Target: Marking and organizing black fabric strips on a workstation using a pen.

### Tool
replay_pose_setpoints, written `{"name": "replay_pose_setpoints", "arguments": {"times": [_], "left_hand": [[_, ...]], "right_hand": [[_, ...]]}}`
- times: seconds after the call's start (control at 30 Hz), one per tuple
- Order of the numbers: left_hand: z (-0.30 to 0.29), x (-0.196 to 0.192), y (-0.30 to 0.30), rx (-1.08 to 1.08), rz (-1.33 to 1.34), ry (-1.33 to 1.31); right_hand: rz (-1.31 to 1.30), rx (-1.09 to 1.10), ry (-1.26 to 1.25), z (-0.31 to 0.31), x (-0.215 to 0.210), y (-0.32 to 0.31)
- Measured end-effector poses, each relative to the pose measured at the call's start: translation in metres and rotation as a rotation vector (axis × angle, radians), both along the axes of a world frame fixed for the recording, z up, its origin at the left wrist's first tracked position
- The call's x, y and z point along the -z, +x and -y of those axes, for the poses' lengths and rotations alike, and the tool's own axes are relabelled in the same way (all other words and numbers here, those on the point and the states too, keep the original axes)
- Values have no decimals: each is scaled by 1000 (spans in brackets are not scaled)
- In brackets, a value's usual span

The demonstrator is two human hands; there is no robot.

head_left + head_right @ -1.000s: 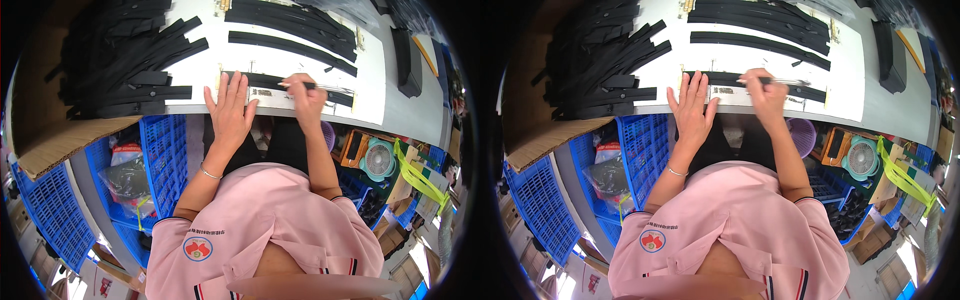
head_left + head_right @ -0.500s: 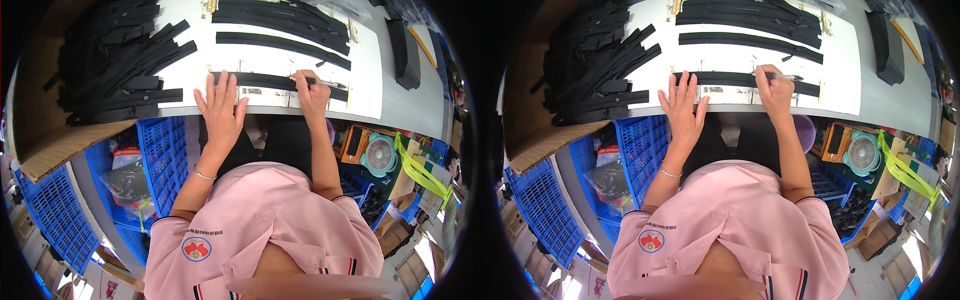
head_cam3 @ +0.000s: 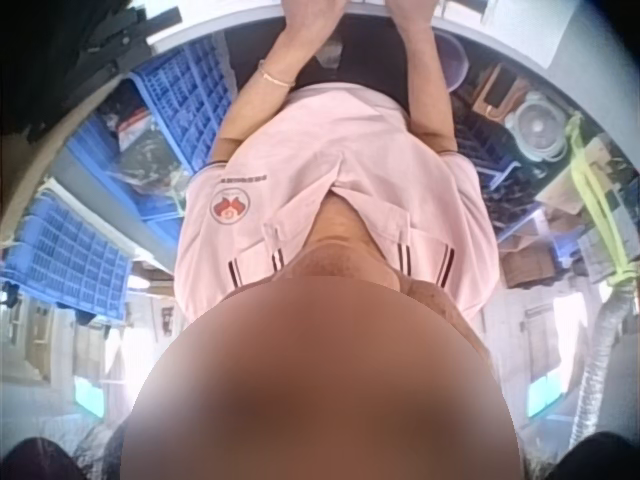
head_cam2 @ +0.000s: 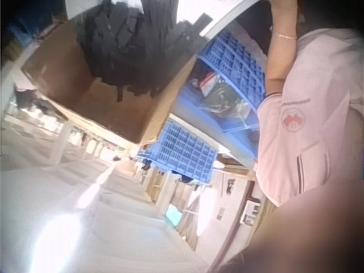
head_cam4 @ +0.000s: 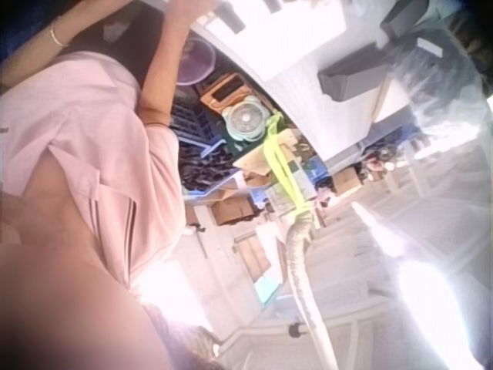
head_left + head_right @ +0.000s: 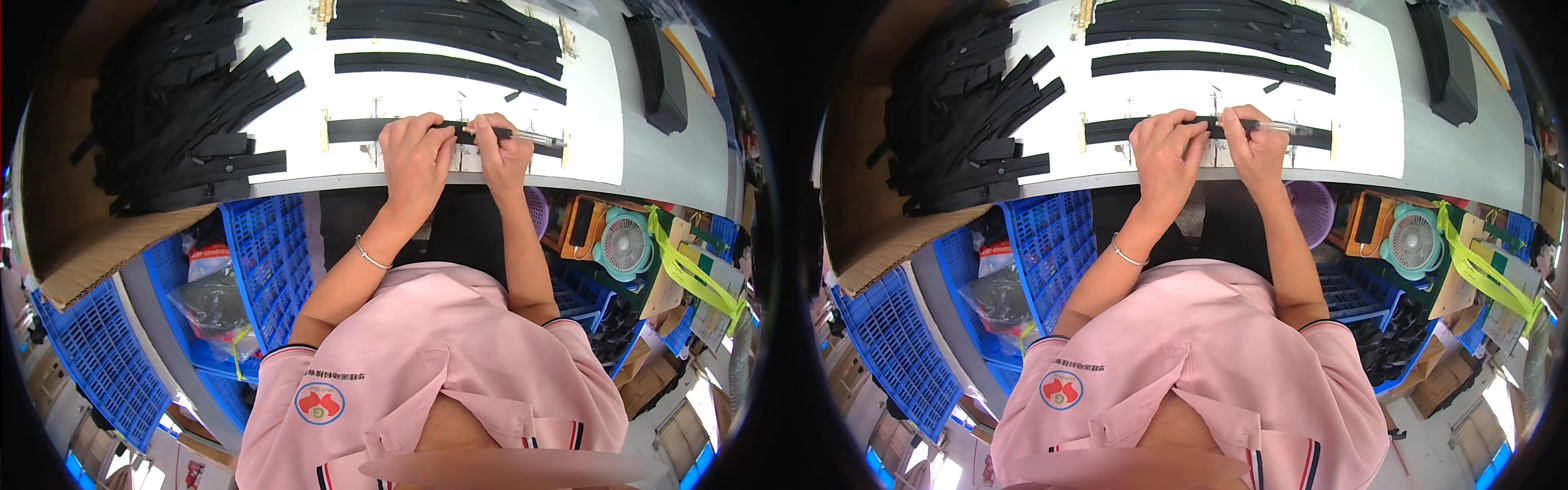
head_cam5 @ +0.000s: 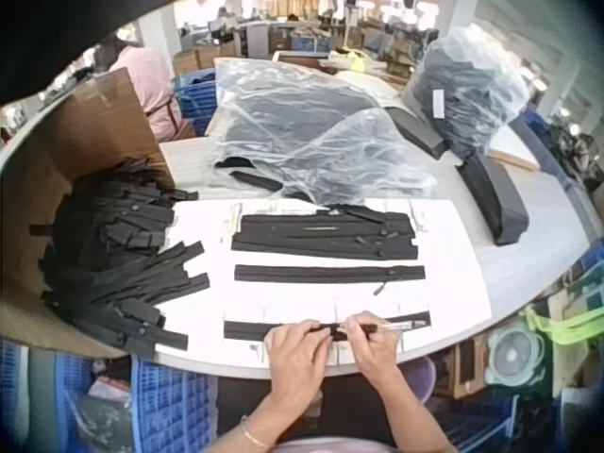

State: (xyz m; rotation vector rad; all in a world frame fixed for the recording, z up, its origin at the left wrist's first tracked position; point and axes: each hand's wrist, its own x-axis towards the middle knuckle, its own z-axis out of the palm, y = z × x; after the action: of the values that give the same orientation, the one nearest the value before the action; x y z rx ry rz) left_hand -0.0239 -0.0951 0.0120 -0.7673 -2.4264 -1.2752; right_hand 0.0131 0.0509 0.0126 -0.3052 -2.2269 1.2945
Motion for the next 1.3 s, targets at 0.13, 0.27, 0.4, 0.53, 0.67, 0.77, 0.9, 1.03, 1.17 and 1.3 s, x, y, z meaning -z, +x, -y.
{"name": "replay_pose_setpoints", "arguments": {"times": [0.13, 0.27, 0.4, 0.53, 0.67, 0.77, 0.9, 1.03, 1.17, 1.3], "left_hand": [[-1, 3, 0, 2, -12, -12], [-2, 5, 0, -6, -26, -3], [-3, 3, 0, -11, -24, -9], [-2, 6, 1, 9, -24, -27], [-1, 6, 1, 19, -34, -51], [-3, 4, 2, 11, -28, -60], [-19, -1, 6, 33, -21, -63], [-57, -5, 11, 180, -5, 18], [-89, -2, 13, 273, -14, 28], [-95, 3, 14, 283, -20, 3]], "right_hand": [[-53, -137, 50, -5, -1, -1], [-63, -133, 30, -4, 1, -2], [-67, -133, 126, -5, 4, -2], [-25, -139, 35, -15, 2, 9], [-48, 20, -309, -41, -17, 34], [-4, 165, -302, -71, -23, 41], [83, 193, -205, -90, -1, 45], [68, 169, -206, -84, -3, 41], [61, 154, -174, -87, 3, 41], [98, 136, -95, -87, -2, 40]]}}
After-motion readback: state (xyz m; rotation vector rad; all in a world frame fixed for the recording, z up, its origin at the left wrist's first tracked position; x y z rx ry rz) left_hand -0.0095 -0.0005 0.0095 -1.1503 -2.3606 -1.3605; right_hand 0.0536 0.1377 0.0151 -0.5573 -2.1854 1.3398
